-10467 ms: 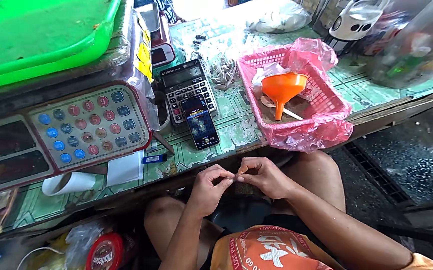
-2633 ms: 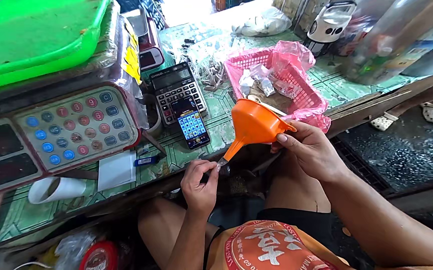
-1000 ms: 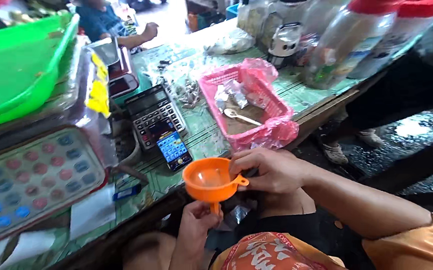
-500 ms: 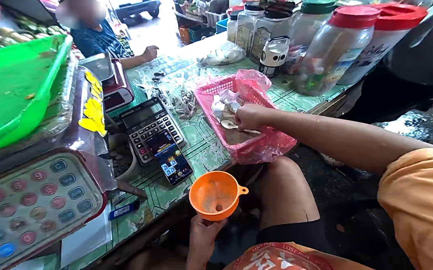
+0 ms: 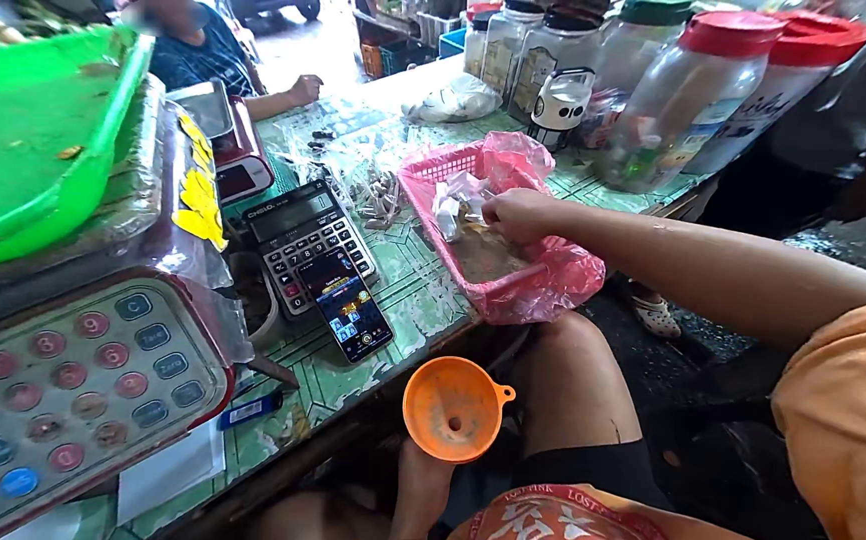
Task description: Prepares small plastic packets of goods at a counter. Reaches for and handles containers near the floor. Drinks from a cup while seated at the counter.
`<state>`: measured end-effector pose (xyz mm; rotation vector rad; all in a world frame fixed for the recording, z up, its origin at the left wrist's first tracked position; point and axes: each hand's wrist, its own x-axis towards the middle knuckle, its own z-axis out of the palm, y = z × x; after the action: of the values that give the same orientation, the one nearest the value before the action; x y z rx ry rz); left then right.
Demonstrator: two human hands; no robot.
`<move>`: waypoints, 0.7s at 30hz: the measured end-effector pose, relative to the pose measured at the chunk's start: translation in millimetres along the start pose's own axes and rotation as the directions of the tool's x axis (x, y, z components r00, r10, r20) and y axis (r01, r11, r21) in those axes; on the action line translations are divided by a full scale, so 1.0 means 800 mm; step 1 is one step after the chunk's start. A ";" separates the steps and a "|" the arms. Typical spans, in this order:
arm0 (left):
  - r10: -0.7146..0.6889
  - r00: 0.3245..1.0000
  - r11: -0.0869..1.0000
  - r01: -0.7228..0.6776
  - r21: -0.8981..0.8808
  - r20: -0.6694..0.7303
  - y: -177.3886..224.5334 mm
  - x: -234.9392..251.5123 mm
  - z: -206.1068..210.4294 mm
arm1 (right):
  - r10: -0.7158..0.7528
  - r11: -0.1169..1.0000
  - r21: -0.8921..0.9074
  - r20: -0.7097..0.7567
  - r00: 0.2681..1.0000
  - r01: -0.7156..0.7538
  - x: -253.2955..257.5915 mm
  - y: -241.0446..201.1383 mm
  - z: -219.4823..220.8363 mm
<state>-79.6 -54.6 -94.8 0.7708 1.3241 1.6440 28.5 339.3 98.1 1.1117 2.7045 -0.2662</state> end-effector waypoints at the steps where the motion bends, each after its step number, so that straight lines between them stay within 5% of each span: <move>1: 0.000 1.000 1.000 0.000 0.005 -0.004 0.000 -0.001 -0.002 | -0.007 1.000 0.006 -0.011 1.000 0.007 -0.001 0.004 -0.003; 9: 0.039 0.999 0.976 -0.031 0.216 -0.035 0.011 -0.001 0.001 | -0.046 0.996 0.076 0.010 0.999 0.045 -0.017 0.012 0.000; 16: 0.015 0.998 0.970 -0.002 0.242 -0.053 0.000 -0.011 0.000 | 0.068 0.986 -0.154 0.003 0.998 -0.066 -0.065 0.017 -0.019; 21: 0.064 0.998 0.958 -0.057 0.281 -0.016 0.008 -0.011 0.004 | -0.098 0.994 0.051 -0.001 0.995 0.098 -0.055 0.022 0.005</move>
<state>-74.7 -61.5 -87.8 0.9693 1.5872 1.5345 71.7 321.2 104.2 0.9924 2.7701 -0.3536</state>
